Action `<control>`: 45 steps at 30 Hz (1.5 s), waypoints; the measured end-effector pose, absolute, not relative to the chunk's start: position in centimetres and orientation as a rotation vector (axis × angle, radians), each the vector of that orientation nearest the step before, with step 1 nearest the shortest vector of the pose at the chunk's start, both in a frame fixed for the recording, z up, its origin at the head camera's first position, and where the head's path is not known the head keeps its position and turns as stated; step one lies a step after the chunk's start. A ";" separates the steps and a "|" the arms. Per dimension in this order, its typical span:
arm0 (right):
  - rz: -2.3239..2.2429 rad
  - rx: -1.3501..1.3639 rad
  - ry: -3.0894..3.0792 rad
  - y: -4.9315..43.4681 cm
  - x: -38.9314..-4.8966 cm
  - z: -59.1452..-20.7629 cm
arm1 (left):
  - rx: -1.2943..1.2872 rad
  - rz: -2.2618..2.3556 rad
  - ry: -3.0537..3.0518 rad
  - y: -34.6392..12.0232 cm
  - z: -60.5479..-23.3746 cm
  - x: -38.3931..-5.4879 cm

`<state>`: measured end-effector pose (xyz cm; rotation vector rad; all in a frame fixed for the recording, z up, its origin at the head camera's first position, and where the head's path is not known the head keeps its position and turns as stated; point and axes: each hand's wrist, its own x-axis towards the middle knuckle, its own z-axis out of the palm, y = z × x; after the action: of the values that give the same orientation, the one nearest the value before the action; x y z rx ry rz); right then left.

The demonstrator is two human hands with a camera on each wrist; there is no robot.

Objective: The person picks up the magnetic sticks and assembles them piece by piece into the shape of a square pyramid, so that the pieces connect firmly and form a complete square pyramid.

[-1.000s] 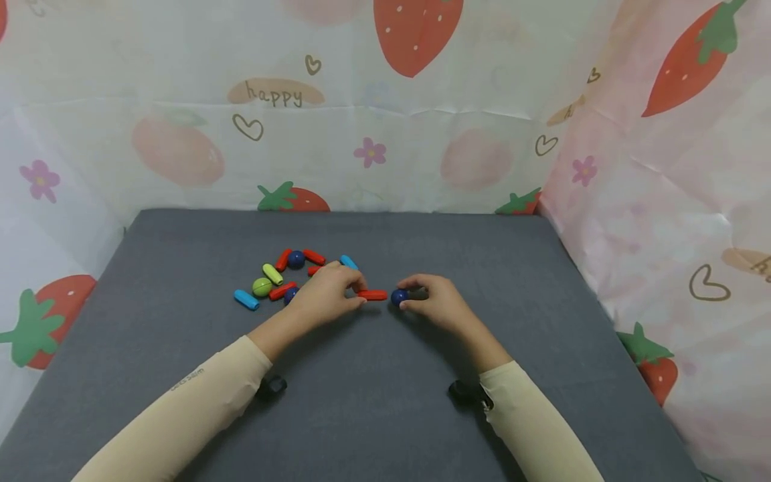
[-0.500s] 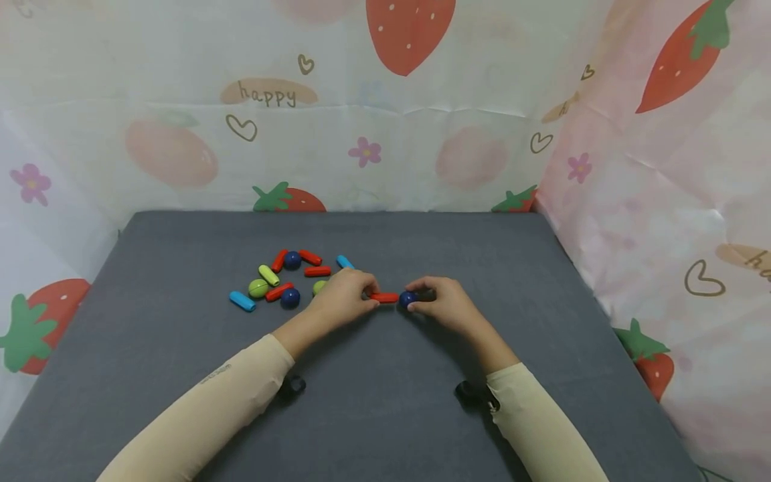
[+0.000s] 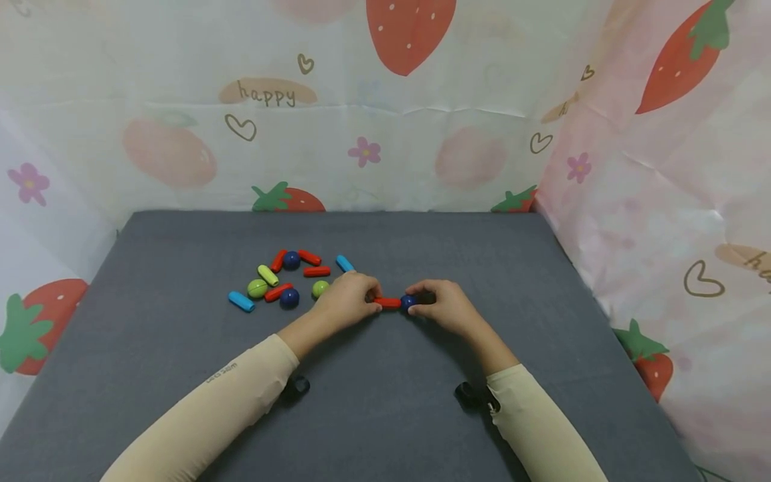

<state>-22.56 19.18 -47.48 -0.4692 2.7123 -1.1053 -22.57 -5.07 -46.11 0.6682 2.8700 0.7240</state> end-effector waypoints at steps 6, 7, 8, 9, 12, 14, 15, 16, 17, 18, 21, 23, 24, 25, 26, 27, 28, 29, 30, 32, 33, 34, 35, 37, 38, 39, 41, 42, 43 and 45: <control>-1.116 -0.465 2.706 19.3 -22.5 -47.5 | 0.691 0.733 2.868 -5.2 -46.1 -22.5; -1.120 -0.463 2.704 19.3 -22.5 -47.6 | 0.699 0.739 2.868 -5.3 -46.0 -22.5; -1.123 -0.457 2.702 19.3 -22.5 -47.6 | 0.709 0.748 2.866 -5.4 -46.0 -22.5; -1.127 -0.454 2.699 19.3 -22.4 -47.6 | 0.721 0.756 2.865 -5.5 -46.0 -22.4; -1.129 -0.451 2.698 19.4 -22.4 -47.7 | 0.747 0.805 2.849 -6.0 -45.6 -22.3; -1.135 -0.447 2.697 19.4 -22.4 -47.7 | 0.762 0.834 2.843 -6.6 -45.3 -22.2; -1.133 -0.453 2.699 19.4 -22.4 -47.7 | 0.766 0.848 2.842 -6.9 -45.2 -22.2; -1.134 -0.452 2.698 19.4 -22.4 -47.7 | 0.769 0.863 2.841 -7.3 -45.1 -22.2; -1.136 -0.450 2.698 19.4 -22.4 -47.7 | 0.770 0.872 2.846 -7.7 -45.0 -22.2; -1.137 -0.449 2.697 19.4 -22.4 -47.8 | 0.773 0.877 2.855 -8.1 -44.9 -22.2; -1.136 -0.445 2.692 19.5 -22.5 -47.8 | 0.769 0.892 2.885 -9.5 -44.6 -22.3; -1.137 -0.443 2.691 19.5 -22.5 -47.8 | 0.753 0.898 2.904 -10.5 -44.4 -22.2; -1.137 -0.442 2.690 19.5 -22.5 -47.8 | 0.744 0.899 2.910 -11.0 -44.3 -22.2; -1.137 -0.444 2.691 19.5 -22.4 -47.8 | 0.733 0.905 2.912 -11.5 -44.2 -22.2; -1.135 -0.442 2.692 19.5 -22.4 -47.8 | 0.726 0.904 2.919 -12.0 -44.2 -22.2; -1.135 -0.441 2.692 19.5 -22.4 -47.8 | 0.717 0.910 2.921 -12.4 -44.2 -22.2; -1.138 -0.437 2.692 19.5 -22.4 -47.8 | 0.709 0.916 2.923 -12.9 -44.2 -22.2; -1.138 -0.436 2.693 19.5 -22.5 -47.8 | 0.700 0.920 2.925 -13.3 -44.2 -22.2; -1.140 -0.435 2.693 19.6 -22.5 -47.9 | 0.689 0.924 2.927 -13.7 -44.3 -22.2; -1.140 -0.434 2.694 19.6 -22.5 -47.9 | 0.670 0.920 2.942 -14.4 -44.4 -22.4; -1.141 -0.435 2.695 19.6 -22.6 -47.9 | 0.655 0.918 2.946 -14.6 -44.4 -22.4; -1.140 -0.433 2.696 19.7 -22.6 -47.9 | 0.637 0.915 2.951 -14.9 -44.5 -22.5; -1.138 -0.438 2.698 19.7 -22.6 -47.9 | 0.618 0.910 2.952 -15.1 -44.6 -22.6; -1.137 -0.442 2.695 19.7 -22.6 -47.8 | 0.590 0.890 2.954 -15.4 -44.8 -22.8; -1.137 -0.443 2.695 19.6 -22.6 -47.8 | 0.576 0.884 2.950 -15.5 -44.9 -22.9; -1.135 -0.443 2.696 19.6 -22.6 -47.8 | 0.563 0.881 2.943 -15.5 -45.0 -22.9; -1.135 -0.443 2.696 19.5 -22.5 -47.8 | 0.544 0.863 2.927 -15.6 -45.2 -23.1; -1.132 -0.444 2.697 19.5 -22.5 -47.8 | 0.539 0.855 2.921 -15.7 -45.3 -23.2; -1.133 -0.440 2.698 19.5 -22.5 -47.8 | 0.535 0.848 2.915 -15.7 -45.4 -23.2; -1.137 -0.430 2.695 19.4 -22.4 -47.8 | 0.528 0.837 2.906 -15.7 -45.6 -23.4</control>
<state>-22.42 19.38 -47.82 -0.4297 2.6955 -1.1367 -23.38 -15.73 -45.56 0.5280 2.9059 0.8365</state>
